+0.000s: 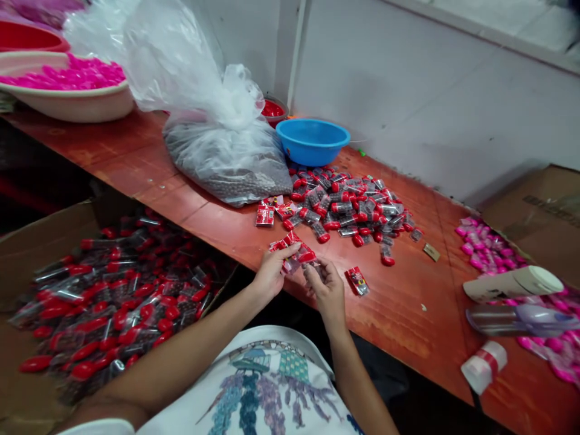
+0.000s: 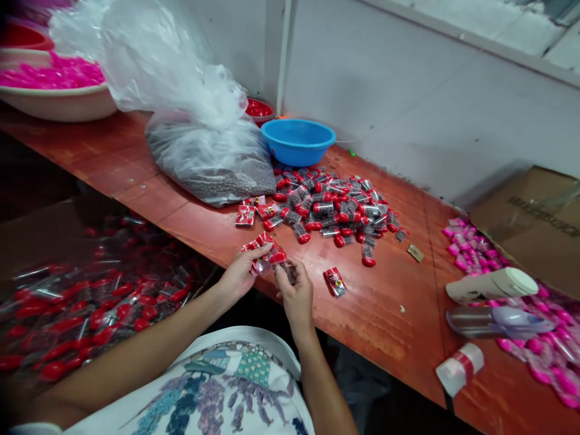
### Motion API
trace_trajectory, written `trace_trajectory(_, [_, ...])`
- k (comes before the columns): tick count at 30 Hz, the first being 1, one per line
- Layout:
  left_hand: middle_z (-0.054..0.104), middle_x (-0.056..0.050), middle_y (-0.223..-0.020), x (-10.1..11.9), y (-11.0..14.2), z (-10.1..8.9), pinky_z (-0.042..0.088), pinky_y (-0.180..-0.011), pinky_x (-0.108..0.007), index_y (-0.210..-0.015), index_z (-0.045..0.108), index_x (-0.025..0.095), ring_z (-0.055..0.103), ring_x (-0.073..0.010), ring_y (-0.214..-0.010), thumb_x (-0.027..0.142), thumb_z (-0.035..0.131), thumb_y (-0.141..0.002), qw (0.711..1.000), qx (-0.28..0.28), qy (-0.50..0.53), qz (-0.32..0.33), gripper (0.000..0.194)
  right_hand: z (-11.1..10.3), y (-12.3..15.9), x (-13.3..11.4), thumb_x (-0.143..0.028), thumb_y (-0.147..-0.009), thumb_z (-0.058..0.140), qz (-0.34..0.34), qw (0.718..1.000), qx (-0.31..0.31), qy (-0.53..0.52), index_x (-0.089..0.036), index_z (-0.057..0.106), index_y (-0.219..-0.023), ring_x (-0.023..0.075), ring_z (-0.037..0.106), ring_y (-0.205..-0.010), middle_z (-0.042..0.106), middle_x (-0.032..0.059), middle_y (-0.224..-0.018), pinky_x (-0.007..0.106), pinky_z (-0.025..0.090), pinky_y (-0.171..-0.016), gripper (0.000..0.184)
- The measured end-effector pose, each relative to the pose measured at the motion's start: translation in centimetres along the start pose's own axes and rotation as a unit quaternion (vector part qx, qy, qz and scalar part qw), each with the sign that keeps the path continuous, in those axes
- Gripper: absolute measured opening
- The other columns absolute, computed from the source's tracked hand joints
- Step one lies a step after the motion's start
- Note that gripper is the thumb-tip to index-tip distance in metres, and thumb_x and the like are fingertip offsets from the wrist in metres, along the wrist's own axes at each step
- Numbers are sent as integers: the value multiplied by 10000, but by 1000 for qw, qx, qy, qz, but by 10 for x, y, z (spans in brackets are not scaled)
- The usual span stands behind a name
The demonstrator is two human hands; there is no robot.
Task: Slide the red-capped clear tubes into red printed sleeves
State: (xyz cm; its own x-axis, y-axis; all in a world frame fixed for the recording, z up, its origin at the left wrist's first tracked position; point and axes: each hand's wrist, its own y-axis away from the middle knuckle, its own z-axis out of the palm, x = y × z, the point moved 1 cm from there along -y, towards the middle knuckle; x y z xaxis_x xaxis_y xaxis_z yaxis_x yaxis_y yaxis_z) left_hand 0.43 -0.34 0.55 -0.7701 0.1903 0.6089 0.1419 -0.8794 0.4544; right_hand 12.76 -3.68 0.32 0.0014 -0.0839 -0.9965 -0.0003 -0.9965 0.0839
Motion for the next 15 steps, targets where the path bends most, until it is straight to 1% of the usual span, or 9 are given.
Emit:
trace_trajectory(2, [695,-39,-666,3,2,-1,510,-610,-254,-705,680,106,640,-142,-583,152,806,-556,1000,-16,-13,20,200,0,0,-2,-387,-798,629,-1,1000,-4,0,-190,597,-1047,97,509,-592,600,0,-829,179,436,-424,320])
trace_trajectory(5, [696,-41,-692,7,7,-1,499,-623,-244,-718,683,116,644,-142,-619,169,801,-570,996,-64,-54,36,196,0,0,-3,-374,-801,625,-8,1000,15,-5,-187,601,-1046,93,513,-596,602,4,-846,175,427,-420,309])
trace_trajectory(7, [696,-43,-717,8,11,0,495,-633,-242,-729,681,122,646,-144,-648,164,797,-575,991,-99,-77,37,198,-1,0,-2,-363,-798,632,-14,999,24,-22,-196,577,-1063,88,509,-575,600,-6,-819,174,419,-414,318])
trace_trajectory(10, [674,-28,-689,8,13,0,469,-579,-225,-710,663,130,620,-128,-612,170,793,-585,986,-137,-89,38,185,-2,-1,2,-345,-788,652,-27,998,26,-45,-210,550,-1051,82,507,-558,601,-16,-804,172,408,-413,313])
trace_trajectory(13, [628,2,-632,6,12,0,418,-510,-196,-682,631,136,567,-95,-553,160,788,-597,982,-155,-94,58,181,-4,-2,4,-337,-778,668,-31,999,14,-40,-203,568,-1022,80,502,-546,596,-17,-787,172,396,-402,296])
trace_trajectory(15, [619,10,-636,6,11,-1,428,-534,-198,-694,622,139,566,-95,-568,148,788,-597,980,-157,-101,69,193,-7,-3,4,-334,-770,678,-31,999,6,-34,-193,588,-1020,76,484,-515,584,-27,-733,175,384,-389,301])
